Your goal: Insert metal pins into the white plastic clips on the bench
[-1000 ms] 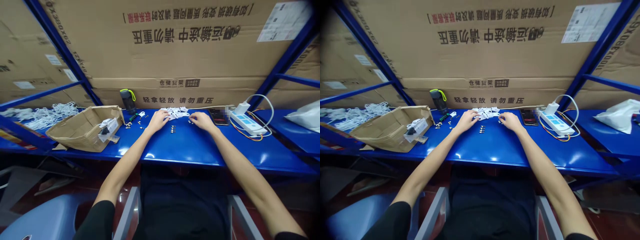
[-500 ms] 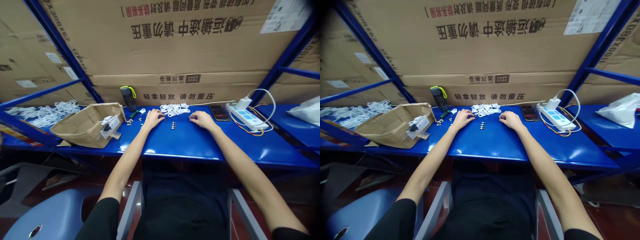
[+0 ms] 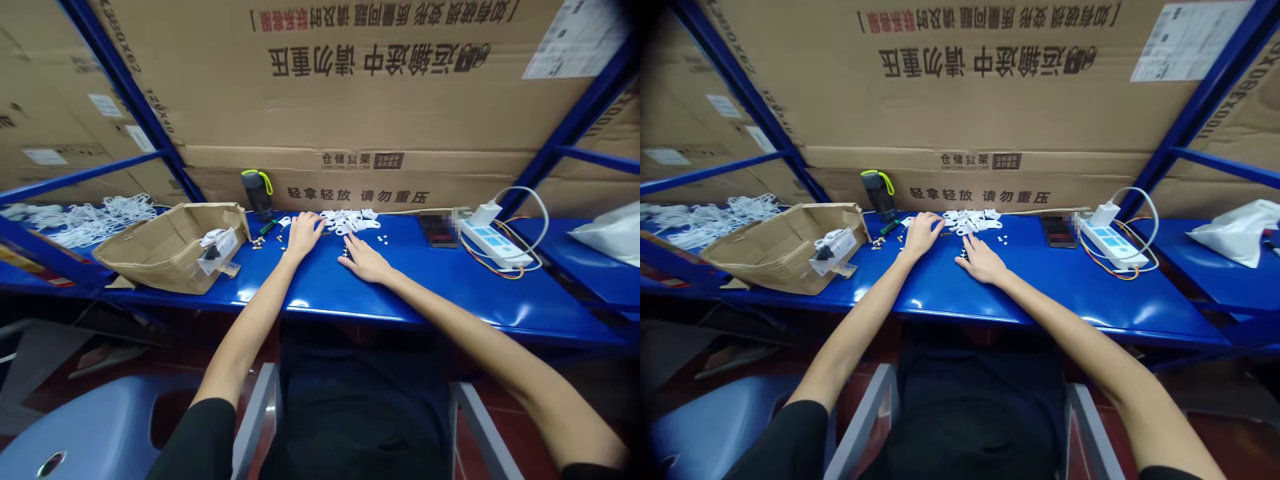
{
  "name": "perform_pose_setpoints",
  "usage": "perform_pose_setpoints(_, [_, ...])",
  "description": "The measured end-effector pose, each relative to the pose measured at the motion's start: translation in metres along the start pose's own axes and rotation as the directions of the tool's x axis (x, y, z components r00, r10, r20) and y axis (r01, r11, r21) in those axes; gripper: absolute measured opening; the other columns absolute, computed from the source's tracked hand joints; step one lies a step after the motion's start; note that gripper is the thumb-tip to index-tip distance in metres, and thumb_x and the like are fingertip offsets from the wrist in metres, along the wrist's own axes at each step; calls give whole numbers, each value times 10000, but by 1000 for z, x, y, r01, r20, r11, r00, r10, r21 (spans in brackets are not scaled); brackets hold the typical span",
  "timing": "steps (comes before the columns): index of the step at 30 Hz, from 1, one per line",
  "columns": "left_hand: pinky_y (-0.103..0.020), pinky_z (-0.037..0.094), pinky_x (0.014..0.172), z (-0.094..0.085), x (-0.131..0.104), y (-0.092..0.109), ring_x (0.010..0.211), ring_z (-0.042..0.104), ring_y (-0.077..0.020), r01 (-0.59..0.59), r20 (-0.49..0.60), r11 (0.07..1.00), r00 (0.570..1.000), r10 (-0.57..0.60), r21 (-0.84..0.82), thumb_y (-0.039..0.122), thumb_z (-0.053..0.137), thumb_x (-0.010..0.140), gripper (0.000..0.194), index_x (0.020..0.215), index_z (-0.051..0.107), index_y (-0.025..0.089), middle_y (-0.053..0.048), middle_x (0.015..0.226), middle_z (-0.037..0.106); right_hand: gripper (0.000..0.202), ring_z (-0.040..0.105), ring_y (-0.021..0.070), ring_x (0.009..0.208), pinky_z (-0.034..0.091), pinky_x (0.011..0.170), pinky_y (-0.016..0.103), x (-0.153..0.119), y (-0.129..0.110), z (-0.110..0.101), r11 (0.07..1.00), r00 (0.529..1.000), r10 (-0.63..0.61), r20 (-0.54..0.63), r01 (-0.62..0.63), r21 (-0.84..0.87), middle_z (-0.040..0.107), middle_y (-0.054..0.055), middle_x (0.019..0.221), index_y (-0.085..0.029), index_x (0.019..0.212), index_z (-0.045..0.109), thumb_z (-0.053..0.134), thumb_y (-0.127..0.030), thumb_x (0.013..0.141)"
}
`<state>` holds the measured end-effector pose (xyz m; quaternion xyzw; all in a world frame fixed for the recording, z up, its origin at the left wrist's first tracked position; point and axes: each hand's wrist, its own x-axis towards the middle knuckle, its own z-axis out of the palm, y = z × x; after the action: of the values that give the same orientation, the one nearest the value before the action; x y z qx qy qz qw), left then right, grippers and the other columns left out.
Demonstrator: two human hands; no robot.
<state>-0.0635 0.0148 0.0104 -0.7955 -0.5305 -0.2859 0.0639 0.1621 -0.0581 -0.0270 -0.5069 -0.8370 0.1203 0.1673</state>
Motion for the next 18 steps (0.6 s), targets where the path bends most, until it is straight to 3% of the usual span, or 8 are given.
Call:
perform_pose_setpoints(3, [-461,454,1102,-3,2,1,1265,642,-312,41,-79,999,996,-41,-9,377,480,1144,342,1210,777,220,-107,1325,759,831,168,370,1720,135,1399,548,10,-25,16,996,997,65,30,-63,-65,208,242,1823,-7,1745,276,322,-563,1129])
perform_pose_setpoints(8, [-443,471,1109,-9,3,3,1292,628,-303,73,-164,996,983,-80,-52,374,495,1136,307,1214,757,233,-113,1405,700,729,204,369,1712,128,1398,552,29,-73,44,998,997,61,-52,-62,-11,254,254,1806,41,1720,310,303,-372,1119])
perform_pose_setpoints(13, [-468,465,1162,-6,5,-2,1329,603,-317,85,-203,988,973,-111,-130,387,497,1122,308,1209,749,234,-123,1448,662,740,81,371,1731,147,1395,582,58,-103,61,975,975,111,-191,-69,213,164,231,1839,18,1751,223,335,-233,1064])
perform_pose_setpoints(15, [-471,462,1186,-4,6,-7,1341,598,-316,101,-237,980,961,-141,-172,383,456,1129,342,1195,753,226,-131,1467,648,752,41,356,1735,152,1395,592,72,-109,62,934,957,166,-236,-76,348,146,188,1854,-40,1773,197,339,-271,1072])
perform_pose_setpoints(18, [-474,452,1221,-2,10,-15,1360,592,-310,135,-307,963,929,-205,-235,369,397,1137,390,1202,751,218,-137,1486,629,727,90,324,1736,167,1406,555,91,-113,63,843,922,295,-252,-127,522,216,202,1836,0,1742,272,315,-296,1079])
